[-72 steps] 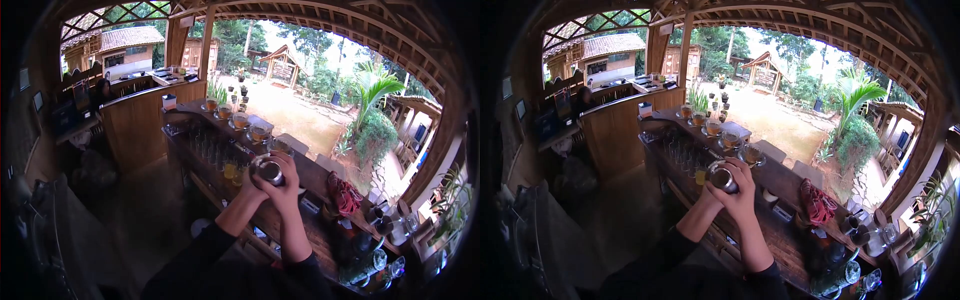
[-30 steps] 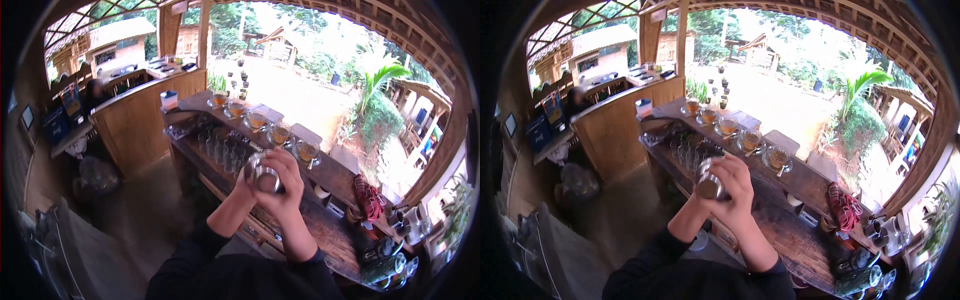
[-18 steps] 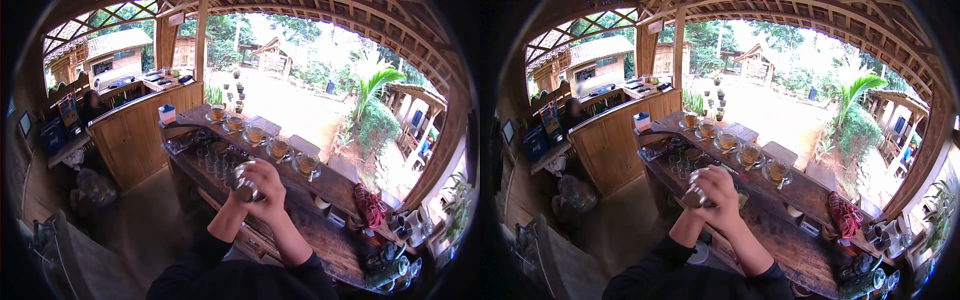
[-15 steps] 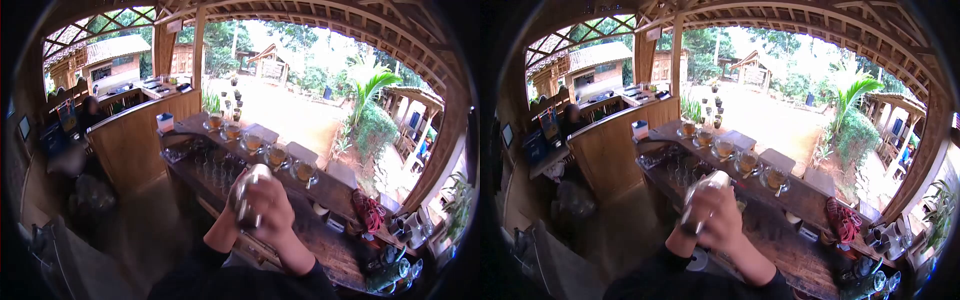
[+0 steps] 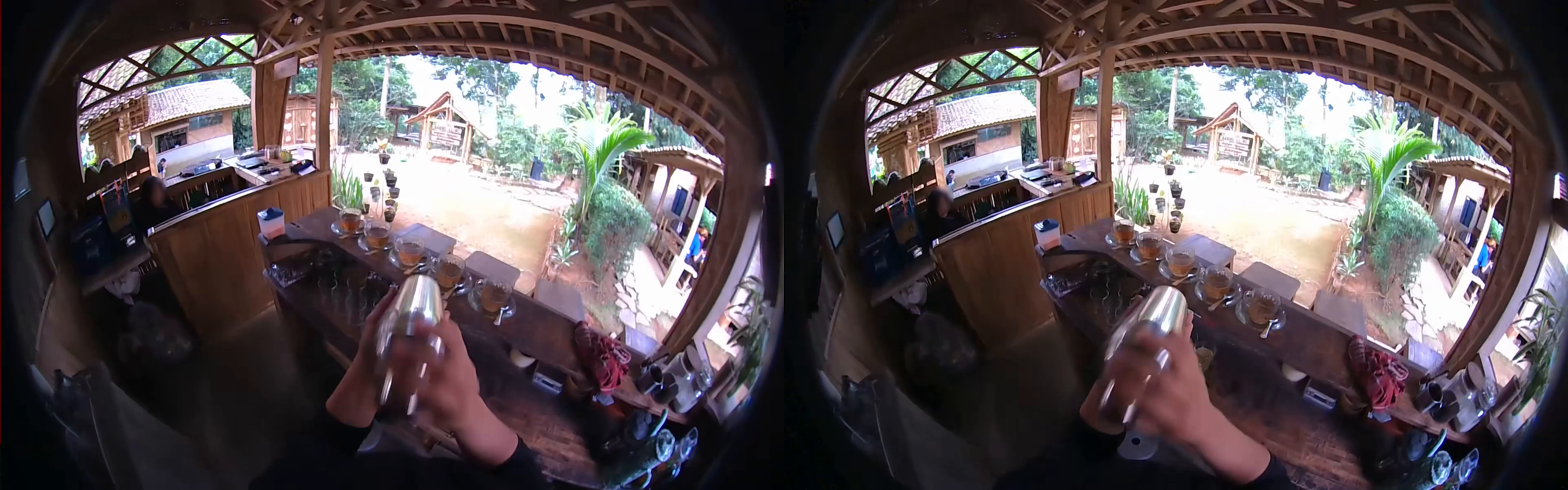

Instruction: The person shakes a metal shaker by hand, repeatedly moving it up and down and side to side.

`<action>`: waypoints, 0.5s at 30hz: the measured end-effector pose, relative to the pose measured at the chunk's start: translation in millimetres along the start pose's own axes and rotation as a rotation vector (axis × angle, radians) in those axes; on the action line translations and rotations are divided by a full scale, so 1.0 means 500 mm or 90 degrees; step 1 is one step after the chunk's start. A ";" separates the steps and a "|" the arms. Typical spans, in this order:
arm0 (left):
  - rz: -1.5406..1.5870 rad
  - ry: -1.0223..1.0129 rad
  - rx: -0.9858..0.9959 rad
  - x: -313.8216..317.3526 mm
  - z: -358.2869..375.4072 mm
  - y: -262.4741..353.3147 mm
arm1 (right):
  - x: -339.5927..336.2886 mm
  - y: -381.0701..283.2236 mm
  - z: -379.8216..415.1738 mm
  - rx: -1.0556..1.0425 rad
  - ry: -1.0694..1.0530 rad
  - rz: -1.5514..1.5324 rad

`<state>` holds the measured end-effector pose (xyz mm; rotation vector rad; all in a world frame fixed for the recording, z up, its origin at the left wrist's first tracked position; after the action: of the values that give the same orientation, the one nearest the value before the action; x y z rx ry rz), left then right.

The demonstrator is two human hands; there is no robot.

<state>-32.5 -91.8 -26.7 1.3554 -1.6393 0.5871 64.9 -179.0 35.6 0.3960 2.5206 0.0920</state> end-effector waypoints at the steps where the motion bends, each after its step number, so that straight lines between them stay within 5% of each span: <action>1: -0.001 -0.067 -0.042 0.052 0.016 -0.013 | 0.006 -0.030 0.026 -0.156 0.136 0.004; 2: -0.003 -0.132 -0.084 0.078 0.026 -0.026 | 0.012 -0.054 0.051 -0.309 0.272 0.004; 3: -0.056 -0.315 -0.078 0.064 0.024 -0.029 | 0.011 -0.049 0.060 -0.308 0.269 -0.002; 6: -0.039 -0.274 -0.088 0.041 0.020 -0.041 | -0.003 -0.023 0.065 -0.180 0.131 -0.003; 10: -0.038 0.077 0.057 -0.093 0.004 -0.067 | 0.028 0.051 0.042 0.063 0.087 -0.157; 12: -0.064 0.166 0.108 -0.122 -0.001 -0.054 | -0.015 0.056 0.046 0.220 0.200 -0.170; 14: 0.027 0.072 -0.145 -0.011 0.027 -0.090 | -0.093 -0.030 0.021 -0.040 0.107 -0.050; 15: -0.001 0.020 -0.146 0.059 0.046 -0.105 | -0.094 -0.029 0.023 -0.040 0.103 -0.053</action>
<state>9.7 -140.5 -21.8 1.1741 -1.6249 0.4032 104.7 -207.1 49.2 0.2674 2.6820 0.1758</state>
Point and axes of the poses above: each hand's wrist, its own z-axis away from the middle knuckle, its own x-axis out of the palm, y = z × x, the point moved 5 cm from there along -z, towards the middle knuckle, and after that the axes turned 5 degrees about -y, right-handed, at the moved point
